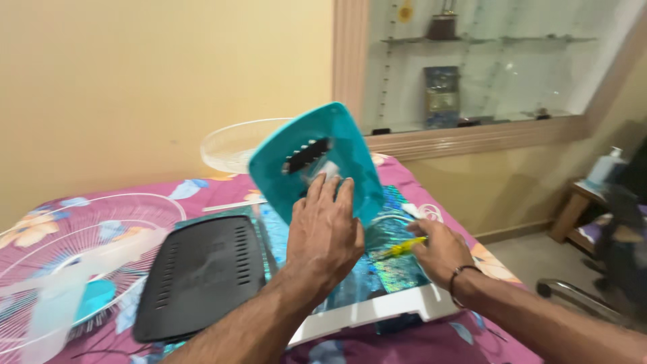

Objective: The person uses a yellow screwdriver to remove screws from the back of a teal plastic housing. They place the screws on the bed and continue unscrewing additional fasteners from the same component.

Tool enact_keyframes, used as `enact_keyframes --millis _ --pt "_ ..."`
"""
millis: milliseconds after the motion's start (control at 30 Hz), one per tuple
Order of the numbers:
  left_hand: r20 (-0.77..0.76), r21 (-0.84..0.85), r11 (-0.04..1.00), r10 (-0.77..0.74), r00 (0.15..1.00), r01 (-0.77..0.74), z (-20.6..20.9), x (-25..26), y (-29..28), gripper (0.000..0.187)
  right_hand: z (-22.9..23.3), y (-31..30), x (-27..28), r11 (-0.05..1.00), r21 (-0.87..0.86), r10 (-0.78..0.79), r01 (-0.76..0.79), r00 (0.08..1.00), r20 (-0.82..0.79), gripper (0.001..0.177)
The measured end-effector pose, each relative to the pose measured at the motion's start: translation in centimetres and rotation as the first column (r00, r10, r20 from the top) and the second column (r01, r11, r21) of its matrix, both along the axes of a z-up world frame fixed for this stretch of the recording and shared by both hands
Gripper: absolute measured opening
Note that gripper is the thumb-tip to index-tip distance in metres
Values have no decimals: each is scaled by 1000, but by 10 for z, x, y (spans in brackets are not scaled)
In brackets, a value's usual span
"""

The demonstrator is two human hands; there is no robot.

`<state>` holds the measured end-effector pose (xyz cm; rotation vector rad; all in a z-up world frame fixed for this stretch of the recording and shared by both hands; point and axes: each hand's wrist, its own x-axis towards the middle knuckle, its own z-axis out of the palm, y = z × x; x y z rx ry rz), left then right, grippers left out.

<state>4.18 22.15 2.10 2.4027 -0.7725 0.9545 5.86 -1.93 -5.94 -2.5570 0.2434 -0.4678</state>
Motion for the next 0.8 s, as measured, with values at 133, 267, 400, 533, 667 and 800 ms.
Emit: enact_keyframes --millis 133,267,400,533,667,800 --pt "44 -61 998 12 999 -9 13 -6 37 57 -25 -6 13 957 -242 164 -160 987 -4 56" --pt "139 -128 992 33 990 -16 23 -13 65 53 -41 -3 15 917 -343 222 -205 975 13 63" --pt "168 -167 984 93 981 -64 29 -10 81 58 -31 16 5 902 -426 4 -76 986 -168 56" --pt "134 -179 975 157 978 -132 36 1 89 65 -4 36 -4 867 -494 -48 -62 977 -208 39" --pt "52 -164 968 203 978 -192 41 21 90 68 12 44 -11 893 -449 -93 -29 964 -247 22" --pt "-19 -160 967 197 980 -198 45 48 89 68 13 48 -15 949 -316 -53 -2 985 -165 22"
